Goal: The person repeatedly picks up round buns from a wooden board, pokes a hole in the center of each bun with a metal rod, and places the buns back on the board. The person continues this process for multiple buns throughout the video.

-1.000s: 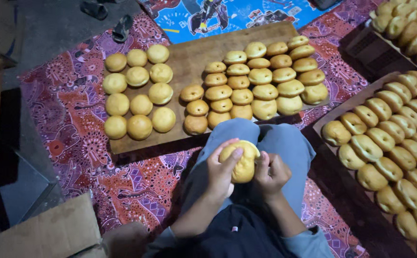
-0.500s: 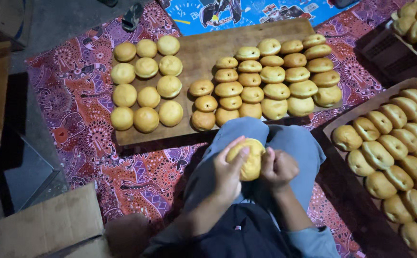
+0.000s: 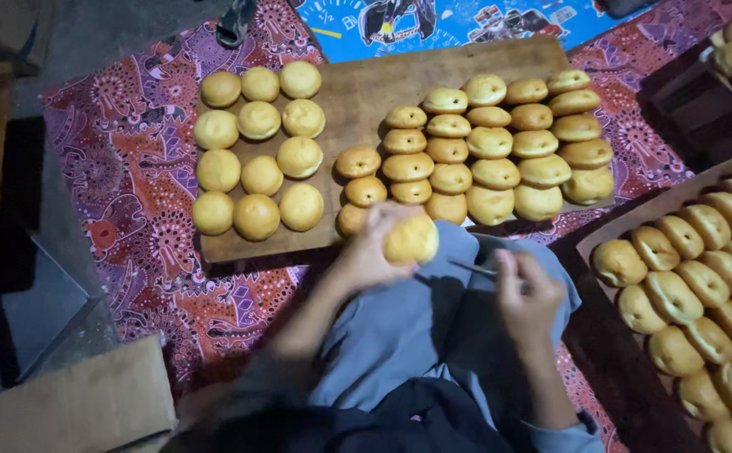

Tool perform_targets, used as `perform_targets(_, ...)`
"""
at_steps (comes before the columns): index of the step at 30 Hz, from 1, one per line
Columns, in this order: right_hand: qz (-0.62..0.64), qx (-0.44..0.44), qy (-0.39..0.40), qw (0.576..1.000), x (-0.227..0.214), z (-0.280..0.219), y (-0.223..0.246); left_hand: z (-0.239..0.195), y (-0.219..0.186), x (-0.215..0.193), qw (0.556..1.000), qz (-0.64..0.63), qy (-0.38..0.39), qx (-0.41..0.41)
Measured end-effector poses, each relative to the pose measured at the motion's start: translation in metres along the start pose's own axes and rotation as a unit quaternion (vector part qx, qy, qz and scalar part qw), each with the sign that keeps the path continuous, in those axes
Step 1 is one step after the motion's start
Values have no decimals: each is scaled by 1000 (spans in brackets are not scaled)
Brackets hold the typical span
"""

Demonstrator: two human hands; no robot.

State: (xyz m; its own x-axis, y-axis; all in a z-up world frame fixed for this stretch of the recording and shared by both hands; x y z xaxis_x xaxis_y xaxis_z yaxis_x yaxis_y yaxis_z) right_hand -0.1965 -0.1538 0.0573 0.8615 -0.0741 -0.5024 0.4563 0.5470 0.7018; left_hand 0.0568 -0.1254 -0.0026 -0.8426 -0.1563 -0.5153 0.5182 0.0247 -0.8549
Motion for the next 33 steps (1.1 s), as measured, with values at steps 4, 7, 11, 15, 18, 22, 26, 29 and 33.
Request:
perform_targets(4,12,59,-58,996,-17,7,-42,94,74,-60,997,71,-32,19)
perform_targets(7,42,27,-63,997,-2,10,-56,166,132,-74,995,96,-6,-33)
perform_targets(11,-13,70,-29,997,8,6,-75,227,178,-54,993,80,86,-28)
perform_targets(15,-58,99,-26,993,2,7,-89,249,196,-31,987,20,155,-40)
perform_targets(18,-49,83,-26,995,-5,5,-92,236,188,-41,996,13,89,7)
perform_targets(22,15,120,-45,992,-13,-2,-105,153,198,-93,976,-92,-197,-9)
perform_targets(26,72,106,-33,991,-16,-7,-103,23,227,-114,902,133,-366,-184)
perform_targets(29,40,18,-8,999,-17,-2,-81,-8,212,-106,885,234,-363,-172)
perform_targets(33,137,103,-44,984,-13,-12,-90,4,218,-99,887,204,-298,-289)
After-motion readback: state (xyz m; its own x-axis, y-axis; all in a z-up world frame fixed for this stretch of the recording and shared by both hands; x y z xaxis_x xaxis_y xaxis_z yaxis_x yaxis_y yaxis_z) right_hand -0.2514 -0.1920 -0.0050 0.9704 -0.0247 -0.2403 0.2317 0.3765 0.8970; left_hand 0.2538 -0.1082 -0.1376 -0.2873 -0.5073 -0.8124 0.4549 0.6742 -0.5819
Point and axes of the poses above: each hand's wrist, its own z-axis towards the middle knuckle, its own x-axis out of the palm, y = z × x, the point moved 10 cm from there along z, towards the middle knuckle, and after that the axes turned 9 degrees about -x, right-handed, at the moved point
